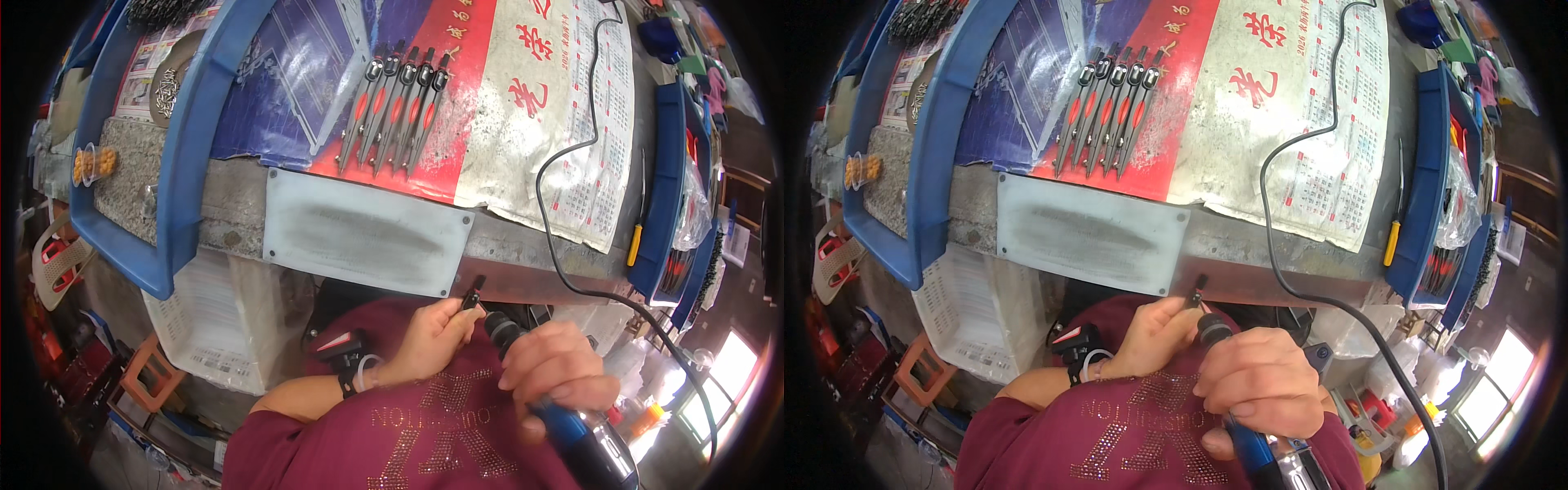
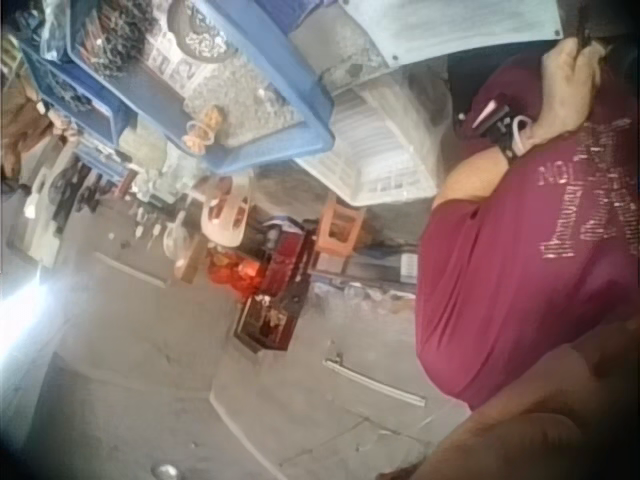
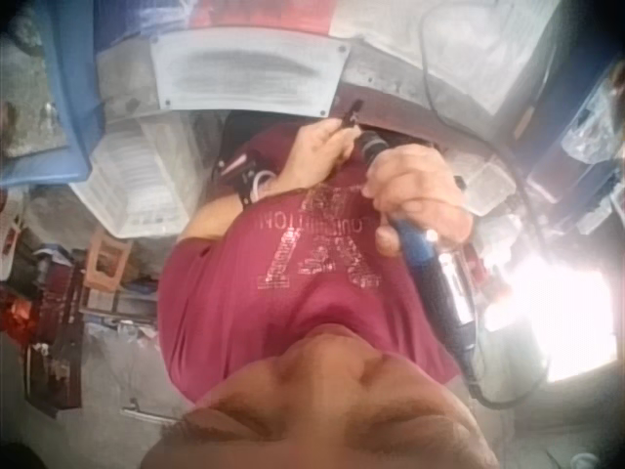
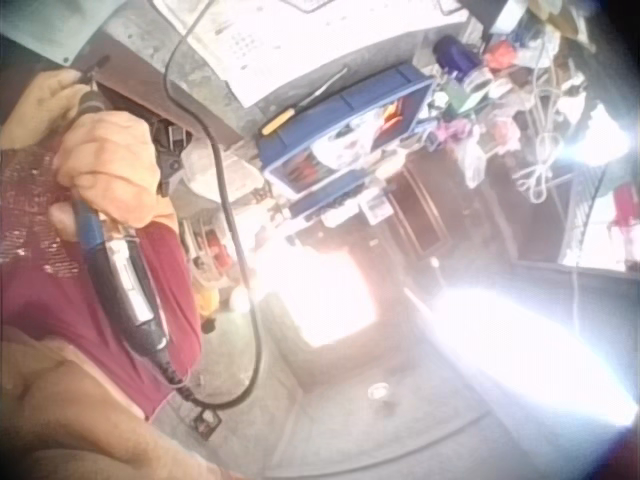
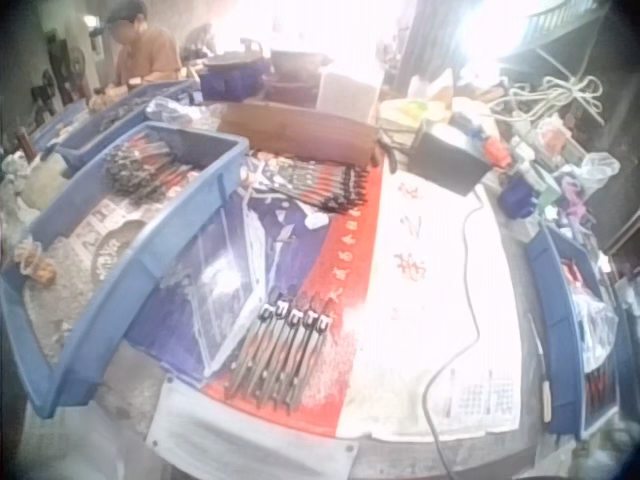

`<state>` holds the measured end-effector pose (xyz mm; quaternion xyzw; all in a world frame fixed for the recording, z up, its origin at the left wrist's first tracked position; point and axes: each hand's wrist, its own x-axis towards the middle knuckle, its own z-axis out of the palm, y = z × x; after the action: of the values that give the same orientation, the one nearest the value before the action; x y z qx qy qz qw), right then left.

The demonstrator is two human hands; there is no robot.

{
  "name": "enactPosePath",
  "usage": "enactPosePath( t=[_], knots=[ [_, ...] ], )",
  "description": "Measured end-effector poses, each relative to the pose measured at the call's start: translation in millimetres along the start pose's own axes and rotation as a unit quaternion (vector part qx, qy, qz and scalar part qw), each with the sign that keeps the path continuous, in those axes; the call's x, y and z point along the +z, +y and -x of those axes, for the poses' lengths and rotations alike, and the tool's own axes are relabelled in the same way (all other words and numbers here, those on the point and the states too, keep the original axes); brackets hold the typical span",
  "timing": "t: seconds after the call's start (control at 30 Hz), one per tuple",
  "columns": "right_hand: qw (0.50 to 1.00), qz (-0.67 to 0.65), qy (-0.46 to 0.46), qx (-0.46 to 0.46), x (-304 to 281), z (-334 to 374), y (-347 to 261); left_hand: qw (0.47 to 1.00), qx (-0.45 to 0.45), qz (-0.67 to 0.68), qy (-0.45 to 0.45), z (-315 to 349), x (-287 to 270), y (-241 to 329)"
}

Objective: The person uses a handheld rotary tool to grind the surface of small metal parts one at a time. They pick each part from a tray, hold it with the left hand, and apply the tool with the right hand, then place the finished part back on the tray.

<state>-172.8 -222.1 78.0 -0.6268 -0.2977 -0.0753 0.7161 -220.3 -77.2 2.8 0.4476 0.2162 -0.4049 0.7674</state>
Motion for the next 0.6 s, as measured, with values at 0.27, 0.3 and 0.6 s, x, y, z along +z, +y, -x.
enactPosePath(
  t=[0.27, 0.3, 0.6],
  knots=[
    [0.999, -0.041, 0.011, 0.031, -2, -2, 1, 1.000, -0.004, 0.011, -0.001, -3, -1, -7],
    [0.999, -0.037, 0.010, 0.037, -2, -1, -2, 1.000, 0.009, 0.006, 0.001, -3, 0, -7],
    [0.999, -0.034, 0.002, 0.006, -10, 11, -5, 0.997, -0.014, 0.008, -0.072, 1, -8, 7]
  ],
)
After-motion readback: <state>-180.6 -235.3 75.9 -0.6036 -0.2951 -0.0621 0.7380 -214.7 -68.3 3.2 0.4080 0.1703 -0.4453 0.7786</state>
